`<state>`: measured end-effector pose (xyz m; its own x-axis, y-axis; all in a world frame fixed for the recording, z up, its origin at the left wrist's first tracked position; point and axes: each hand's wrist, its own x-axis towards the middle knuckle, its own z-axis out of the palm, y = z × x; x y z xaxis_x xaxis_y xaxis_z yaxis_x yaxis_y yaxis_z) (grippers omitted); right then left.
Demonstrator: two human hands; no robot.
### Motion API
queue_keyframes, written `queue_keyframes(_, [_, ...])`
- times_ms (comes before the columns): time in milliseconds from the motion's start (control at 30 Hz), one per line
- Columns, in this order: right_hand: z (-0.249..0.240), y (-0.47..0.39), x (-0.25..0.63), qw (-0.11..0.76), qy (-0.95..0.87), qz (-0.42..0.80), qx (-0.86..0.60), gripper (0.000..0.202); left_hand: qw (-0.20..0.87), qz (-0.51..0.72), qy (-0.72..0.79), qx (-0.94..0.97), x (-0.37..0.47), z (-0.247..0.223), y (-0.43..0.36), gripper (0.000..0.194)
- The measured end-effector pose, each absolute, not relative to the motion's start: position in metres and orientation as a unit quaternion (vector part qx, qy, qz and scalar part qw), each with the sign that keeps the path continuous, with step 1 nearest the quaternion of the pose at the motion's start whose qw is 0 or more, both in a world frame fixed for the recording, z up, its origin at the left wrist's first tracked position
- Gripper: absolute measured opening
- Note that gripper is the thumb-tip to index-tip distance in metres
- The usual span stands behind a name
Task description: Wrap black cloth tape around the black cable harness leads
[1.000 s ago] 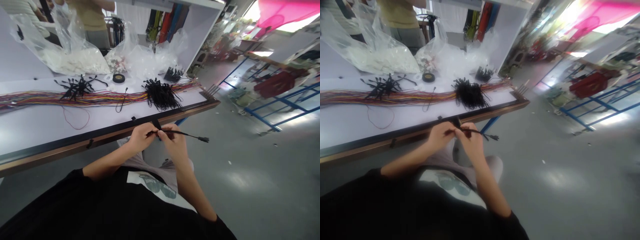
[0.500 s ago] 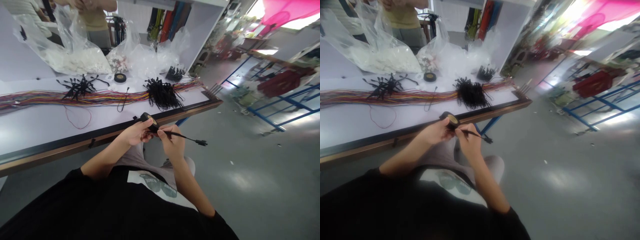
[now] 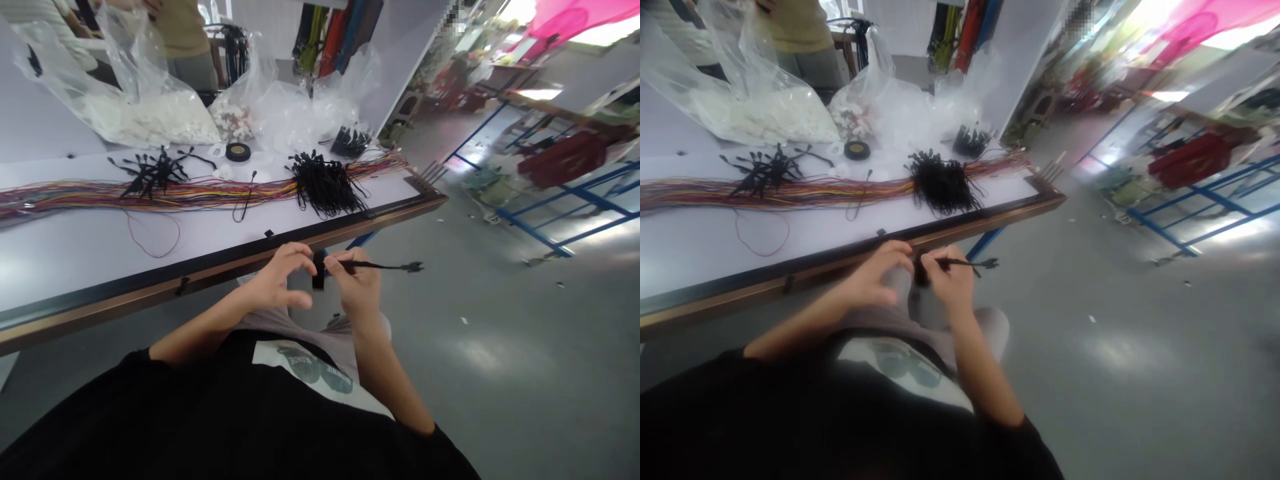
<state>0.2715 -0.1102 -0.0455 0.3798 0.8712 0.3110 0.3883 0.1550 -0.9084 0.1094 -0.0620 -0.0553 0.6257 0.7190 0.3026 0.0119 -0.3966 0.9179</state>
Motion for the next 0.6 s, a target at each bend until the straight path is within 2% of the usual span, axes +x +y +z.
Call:
queue_keyframes(133, [-0.048,-0.112,0.271,0.595,-0.526,0.229,-0.563,0.016,0.502,0.371,0.381,0.681,0.125,-0.056,-0.057,0.039])
queue_keyframes(267, [-0.05,-0.114,0.27,0.614,-0.514,0.191,-0.568,0.016,0.541,0.349,0.358,0.676,0.134,-0.052,-0.061,0.027])
queue_keyframes(333, [-0.05,-0.115,0.27,0.611,-0.504,0.175,-0.585,0.017,0.538,0.347,0.374,0.672,0.134,-0.05,-0.064,0.027])
queue_keyframes(500, [-0.046,-0.116,0.265,0.597,-0.468,0.164,-0.631,0.021,0.424,0.365,0.464,0.686,0.131,-0.049,-0.069,0.035])
queue_keyframes(600, [-0.043,-0.116,0.261,0.592,-0.459,0.148,-0.645,0.023,0.386,0.359,0.421,0.738,0.131,-0.05,-0.07,0.023])
